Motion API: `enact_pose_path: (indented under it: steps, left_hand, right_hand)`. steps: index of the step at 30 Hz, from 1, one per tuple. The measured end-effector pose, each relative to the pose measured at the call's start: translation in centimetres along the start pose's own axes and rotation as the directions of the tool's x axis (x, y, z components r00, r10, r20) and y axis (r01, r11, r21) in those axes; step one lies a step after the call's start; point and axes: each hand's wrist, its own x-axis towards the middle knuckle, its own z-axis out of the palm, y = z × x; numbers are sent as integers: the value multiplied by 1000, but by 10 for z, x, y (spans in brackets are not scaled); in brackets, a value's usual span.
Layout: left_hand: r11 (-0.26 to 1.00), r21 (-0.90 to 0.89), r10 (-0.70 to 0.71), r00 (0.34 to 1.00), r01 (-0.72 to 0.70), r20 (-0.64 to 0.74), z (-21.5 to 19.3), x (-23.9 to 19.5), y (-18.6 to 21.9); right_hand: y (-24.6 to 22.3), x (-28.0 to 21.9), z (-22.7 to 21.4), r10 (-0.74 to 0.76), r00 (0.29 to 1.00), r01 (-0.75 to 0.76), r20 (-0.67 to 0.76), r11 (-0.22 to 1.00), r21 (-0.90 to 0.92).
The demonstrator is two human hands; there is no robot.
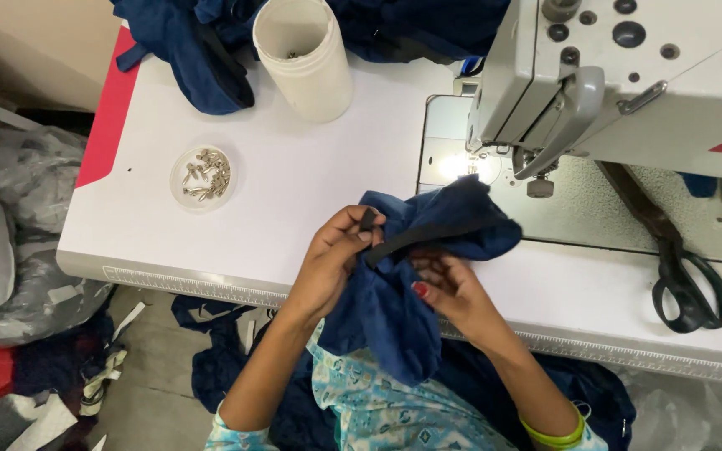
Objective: Sewing blue fabric components using an industrial sewing machine.
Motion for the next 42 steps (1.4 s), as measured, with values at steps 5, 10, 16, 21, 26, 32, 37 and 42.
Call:
enact_pose_path:
  steps: [5,10,16,21,26,32,37,42]
  left_hand:
    - [976,-217,38,998,-29,40,14,13,-14]
    - [915,-377,122,989,-146,-88,-12,22,-27]
    - [993,90,101,959,-80,-266,20,3,-2]
    - [672,666,300,941,-323,155,65,-43,13]
    - [783,581,223,972,-222,71,76,-44,-4]
    - [639,662,385,908,-390,163,82,-53,-8]
    - [385,881,701,708,-277,-84,54,-67,-17]
    - [752,660,319,875,1,-364,34,-67,-21]
  right_hand:
    - [-17,-5,21,61,995,-76,82,975,206]
    - [-6,-48,-14,-110,973,127,-202,989,74]
    - [-65,-67,13,-180,937,170,-299,984,-58]
    - [-93,-63,40,-308,927,83,-214,725,-683]
    - [-88,-68,28,-397,908,196,-133,682,-704]
    - [-78,-74,10,-345,914,199,-214,840,-504]
    - [-56,-81,-7,-339,844,100,-415,860,-500]
    - [-47,-92,-14,-338,829,-3,-445,793,-609]
